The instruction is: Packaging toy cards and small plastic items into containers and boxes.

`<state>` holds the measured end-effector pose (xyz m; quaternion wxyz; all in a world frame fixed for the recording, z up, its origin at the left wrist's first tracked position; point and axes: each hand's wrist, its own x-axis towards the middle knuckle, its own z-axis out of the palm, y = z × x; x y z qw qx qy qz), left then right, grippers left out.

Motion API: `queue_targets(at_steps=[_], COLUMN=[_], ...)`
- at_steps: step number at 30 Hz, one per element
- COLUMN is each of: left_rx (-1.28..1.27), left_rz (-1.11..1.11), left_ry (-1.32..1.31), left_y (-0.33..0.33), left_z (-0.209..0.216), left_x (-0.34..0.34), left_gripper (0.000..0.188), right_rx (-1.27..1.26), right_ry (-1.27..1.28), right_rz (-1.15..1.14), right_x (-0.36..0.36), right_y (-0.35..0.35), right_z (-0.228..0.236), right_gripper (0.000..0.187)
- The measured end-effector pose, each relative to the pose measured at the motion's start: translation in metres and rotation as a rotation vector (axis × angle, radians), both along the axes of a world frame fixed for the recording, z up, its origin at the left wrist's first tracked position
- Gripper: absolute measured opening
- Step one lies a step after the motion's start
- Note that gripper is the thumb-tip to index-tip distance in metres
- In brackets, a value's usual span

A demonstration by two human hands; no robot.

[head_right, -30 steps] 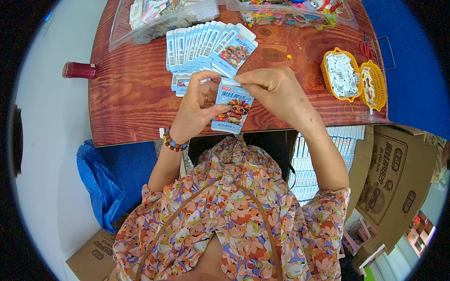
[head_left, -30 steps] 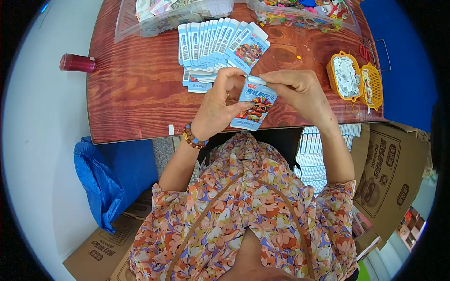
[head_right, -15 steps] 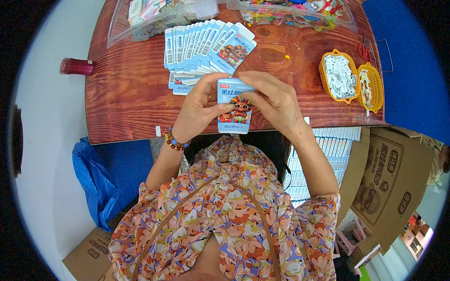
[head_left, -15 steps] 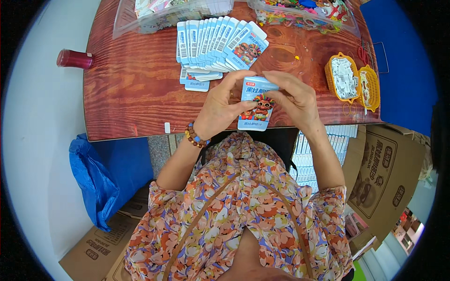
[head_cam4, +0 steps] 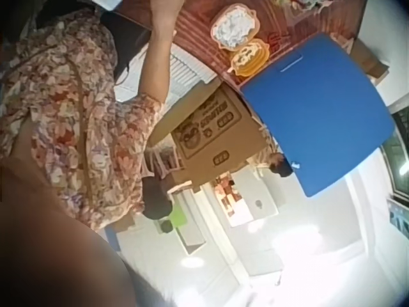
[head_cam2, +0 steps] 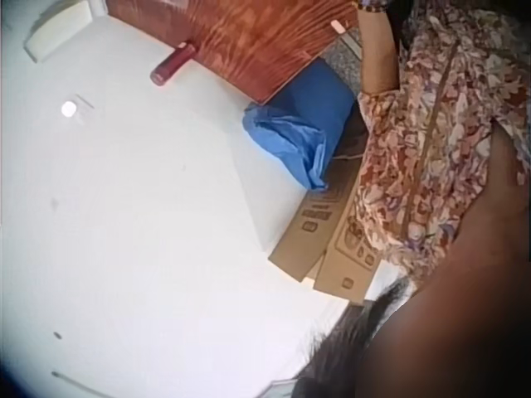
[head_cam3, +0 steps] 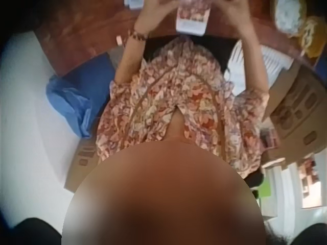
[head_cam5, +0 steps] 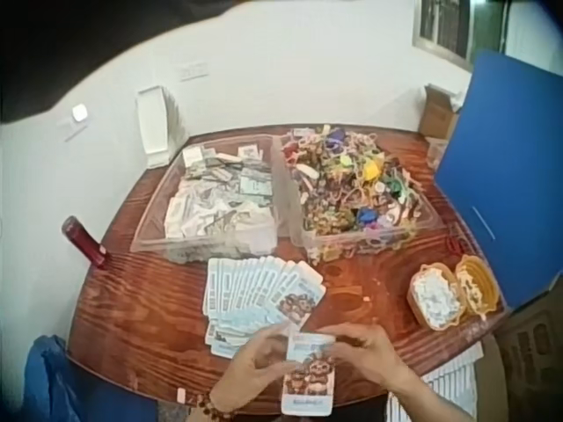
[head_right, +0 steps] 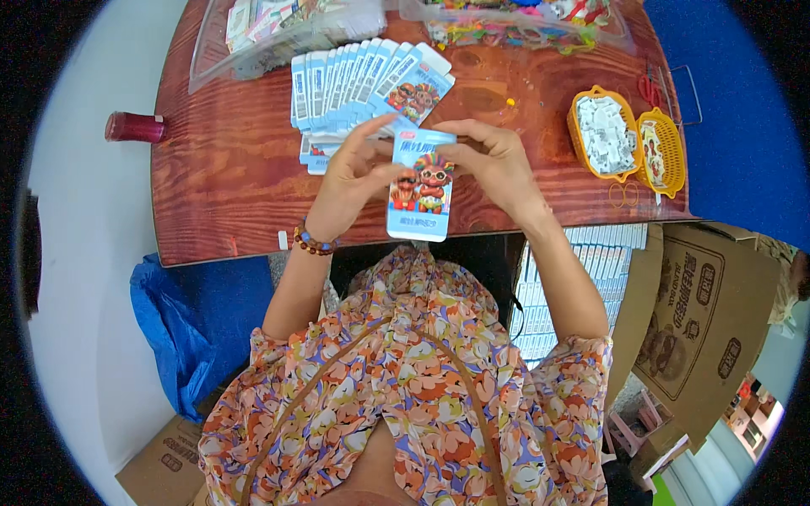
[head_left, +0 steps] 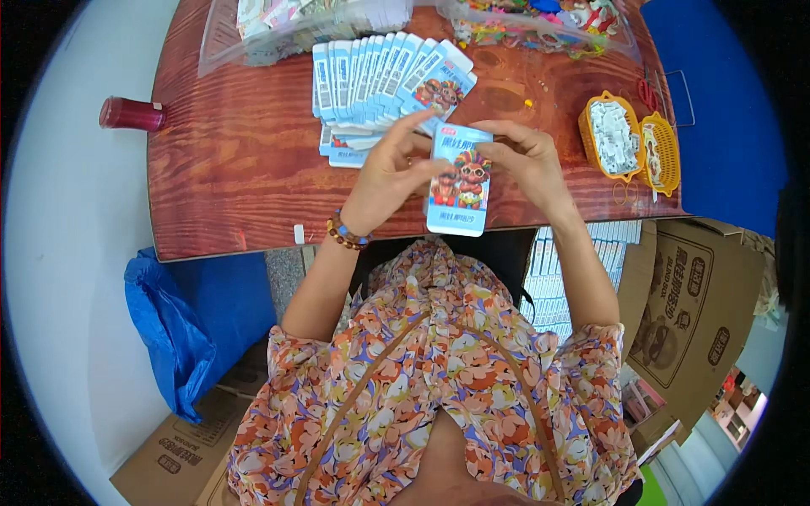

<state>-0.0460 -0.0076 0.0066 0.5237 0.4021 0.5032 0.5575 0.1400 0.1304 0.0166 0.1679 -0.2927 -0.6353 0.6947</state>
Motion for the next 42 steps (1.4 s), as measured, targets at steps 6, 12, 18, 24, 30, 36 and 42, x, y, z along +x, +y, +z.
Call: queue_targets(at_steps=[6, 12, 18, 24, 30, 36, 42], left_rx=[0.194, 0.166, 0.113, 0.055, -0.003, 0.020, 0.040], left_rz=[0.357, 0.530, 0.697, 0.605, 0.626, 0.577, 0.562], left_ry=[0.626, 0.584, 0.679, 0.496, 0.428, 0.424, 0.500], left_y=[-0.001, -0.010, -0.021, -0.025, -0.042, -0.035, -0.037], left_z=[-0.031, -0.006, -0.005, 0.002, -0.018, -0.008, -0.001], left_x=[0.022, -0.002, -0.045, -0.027, -0.042, -0.046, -0.044], left_gripper=[0.101, 0.095, 0.080, 0.082, 0.085, 0.086, 0.088], right_rx=[-0.710, -0.809, 1.052, 1.326, 1.355, 1.236, 1.115], right_ry=[0.278, 0.160, -0.056, -0.642, -0.639, -0.534, -0.293], right_rz=[-0.202, -0.062, 0.036, 0.388, 0.576, 0.474, 0.248], right_x=[-0.013, -0.071, -0.185, -0.280, -0.293, -0.283, -0.272], right_y=[-0.020, -0.029, 0.073, 0.147, 0.155, 0.170, 0.177], right_z=[-0.042, -0.005, 0.074, 0.026, 0.031, 0.041, 0.045], right_gripper=[0.040, 0.030, 0.018, 0.023, 0.028, 0.022, 0.023])
